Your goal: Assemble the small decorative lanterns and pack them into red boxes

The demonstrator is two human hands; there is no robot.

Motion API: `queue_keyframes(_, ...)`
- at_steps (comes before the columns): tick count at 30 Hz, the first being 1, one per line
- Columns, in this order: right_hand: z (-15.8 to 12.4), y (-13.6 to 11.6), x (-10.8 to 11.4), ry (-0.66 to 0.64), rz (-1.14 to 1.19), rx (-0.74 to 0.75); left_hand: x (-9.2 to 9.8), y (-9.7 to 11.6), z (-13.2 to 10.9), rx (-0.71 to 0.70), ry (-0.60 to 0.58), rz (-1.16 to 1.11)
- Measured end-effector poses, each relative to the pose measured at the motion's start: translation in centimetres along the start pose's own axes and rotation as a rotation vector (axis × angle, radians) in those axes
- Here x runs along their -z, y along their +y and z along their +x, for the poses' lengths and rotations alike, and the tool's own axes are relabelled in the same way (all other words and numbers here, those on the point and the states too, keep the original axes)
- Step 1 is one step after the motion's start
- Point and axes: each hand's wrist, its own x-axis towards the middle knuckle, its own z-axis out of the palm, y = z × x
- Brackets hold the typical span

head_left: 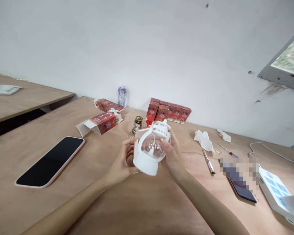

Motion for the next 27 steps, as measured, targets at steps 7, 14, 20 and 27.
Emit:
queue_keyframes(7,0.9,1.0,0.4,0.267,-0.257,0.205,-0.2,1.5,-0.1,0.161,-0.037,-0.265)
queue_keyframes(14,1.0,1.4,1.2,0.124,-0.597,0.271,-0.7,1.6,-0.4,0.17,-0.023,-0.336)
queue_keyframes(20,1.1,0.7,2.2,-0.14,-0.991,0.293,-0.8,0.9,-0.3,0.164,0.008,-0.299)
queue_keyframes(27,1.8,-0.2,2.6,-0.341,-1.131,0.326,-1.2,0.7,-0.8,0.097,-0.025,-0.225)
